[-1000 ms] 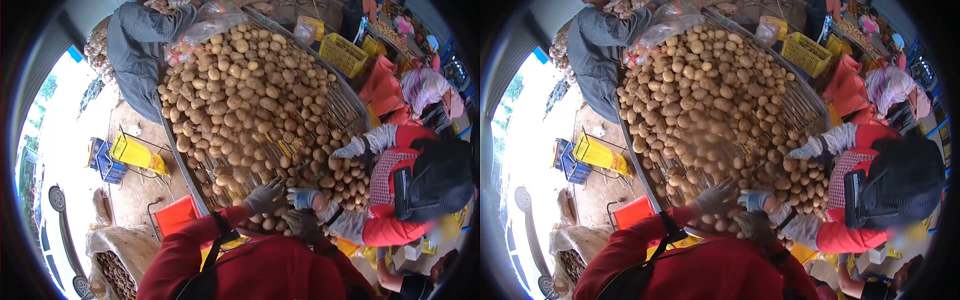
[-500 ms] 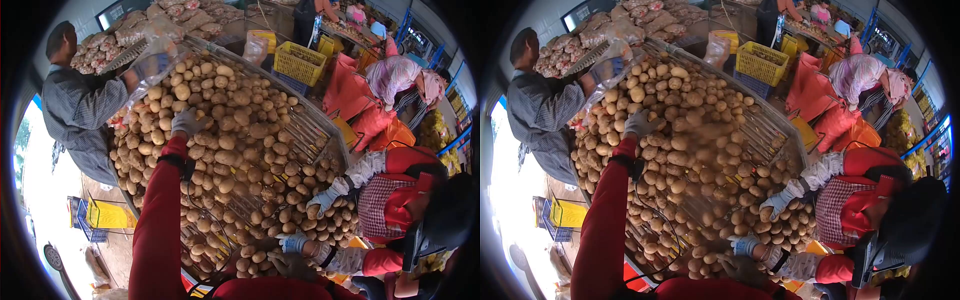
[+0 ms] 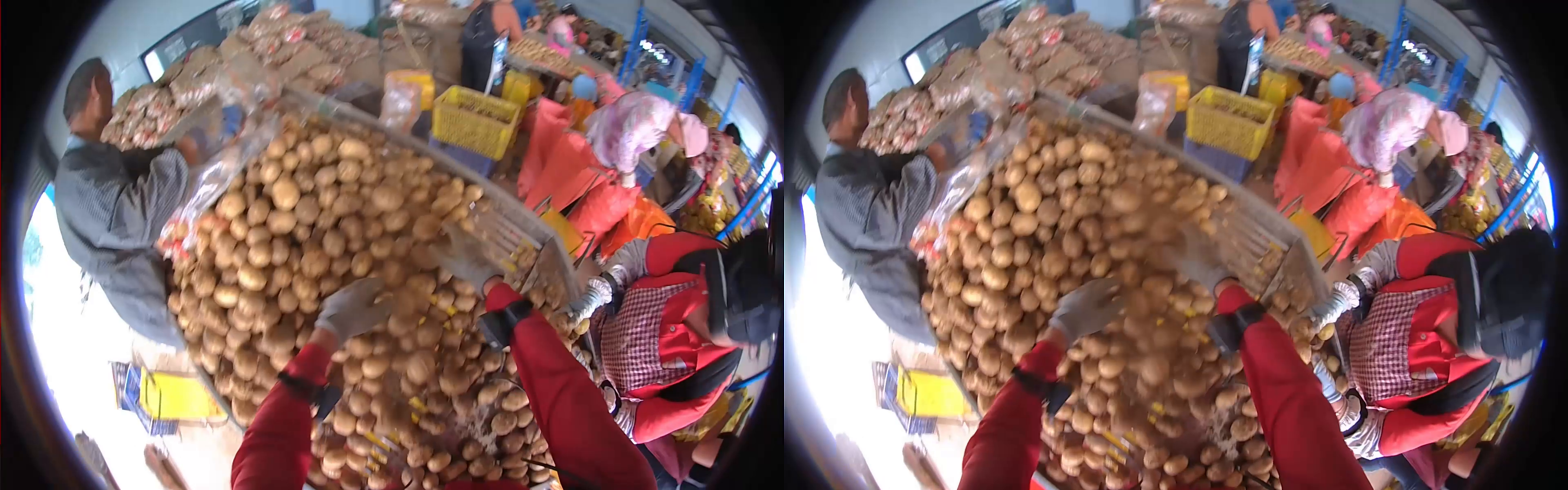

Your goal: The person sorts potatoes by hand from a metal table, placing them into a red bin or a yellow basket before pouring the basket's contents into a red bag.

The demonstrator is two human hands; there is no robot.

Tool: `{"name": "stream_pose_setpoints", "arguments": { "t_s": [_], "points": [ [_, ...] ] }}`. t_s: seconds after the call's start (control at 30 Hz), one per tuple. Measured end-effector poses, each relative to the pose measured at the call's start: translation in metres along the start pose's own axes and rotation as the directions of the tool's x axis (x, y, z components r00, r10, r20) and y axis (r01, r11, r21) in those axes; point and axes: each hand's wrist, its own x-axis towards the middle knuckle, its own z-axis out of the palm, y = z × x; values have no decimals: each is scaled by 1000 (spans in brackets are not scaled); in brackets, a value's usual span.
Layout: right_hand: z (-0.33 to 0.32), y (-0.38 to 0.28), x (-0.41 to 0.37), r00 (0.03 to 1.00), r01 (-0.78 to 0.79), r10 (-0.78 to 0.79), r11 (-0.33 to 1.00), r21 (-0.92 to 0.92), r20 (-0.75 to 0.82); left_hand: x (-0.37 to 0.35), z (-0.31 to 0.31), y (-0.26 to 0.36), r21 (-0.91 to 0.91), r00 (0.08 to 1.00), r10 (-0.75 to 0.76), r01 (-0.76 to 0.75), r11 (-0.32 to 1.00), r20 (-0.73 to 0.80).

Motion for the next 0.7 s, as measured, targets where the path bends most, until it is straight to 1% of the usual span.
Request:
{"name": "stream_pose_setpoints", "arguments": {
  "t_s": [0.03, 0.07, 0.1, 0.13, 0.17, 0.23, 0.27, 0.33, 0.43, 0.47, 0.53, 0.57, 0.6, 0.63, 0.67, 0.7],
  "points": [
    [-1, -1, 3, 997, -52, 47, 994, 91, 61, 14, -5, -23, -11, 984, 91, -94, 996, -151],
    [-3, -2, 5, 988, -114, 93, 978, 175, 121, 32, -11, -42, -19, 938, 180, -195, 981, -296],
    [31, 42, 12, 998, 60, -57, 992, 110, -36, 43, -14, -49, 96, 908, 204, -182, 979, -367],
    [30, 41, 12, 999, 20, -18, 998, 57, -32, 52, -10, -51, 200, 871, 221, -145, 969, -439],
    [30, 38, 11, 1000, -21, 21, 1000, 10, -21, 56, 11, -44, 360, 832, 300, -132, 924, -466],
    [36, 29, -3, 993, -119, 120, 991, -56, 19, 55, 63, -36, 639, 765, 436, -43, 768, -474],
    [47, 31, -2, 981, -173, 179, 982, -80, 74, 58, 77, -41, 529, 788, 362, -55, 847, -498],
    [58, 40, -6, 986, -147, 156, 981, -128, 65, 57, 100, -45, 307, 819, 224, -62, 950, -529],
    [48, 38, -24, 996, -34, 45, 988, -149, 76, 38, 131, -59, 282, 910, 193, -89, 955, -367],
    [45, 30, -38, 996, 15, -2, 990, -142, 89, 31, 132, -55, 243, 904, 202, -114, 963, -377],
    [45, 12, -68, 996, 57, -37, 963, -263, 82, 8, 149, -40, 154, 895, 200, -150, 977, -399],
    [45, 8, -83, 994, 82, -55, 943, -323, 91, 4, 162, -37, 163, 833, 252, -196, 967, -494],
    [59, 24, -91, 995, 87, -95, 949, -303, -10, 10, 180, -42, 314, 816, 365, -238, 919, -448],
    [82, 37, -106, 988, 92, -121, 959, -267, -94, -5, 183, -38, 336, 852, 356, -231, 913, -383],
    [68, 22, -117, 996, 34, -11, 964, -263, 89, -23, 177, -25, 359, 884, 346, -227, 905, -315],
    [49, 12, -116, 957, -1, 81, 960, -278, 279, -33, 178, -6, 263, 938, 226, -155, 952, -264]
  ]
}}
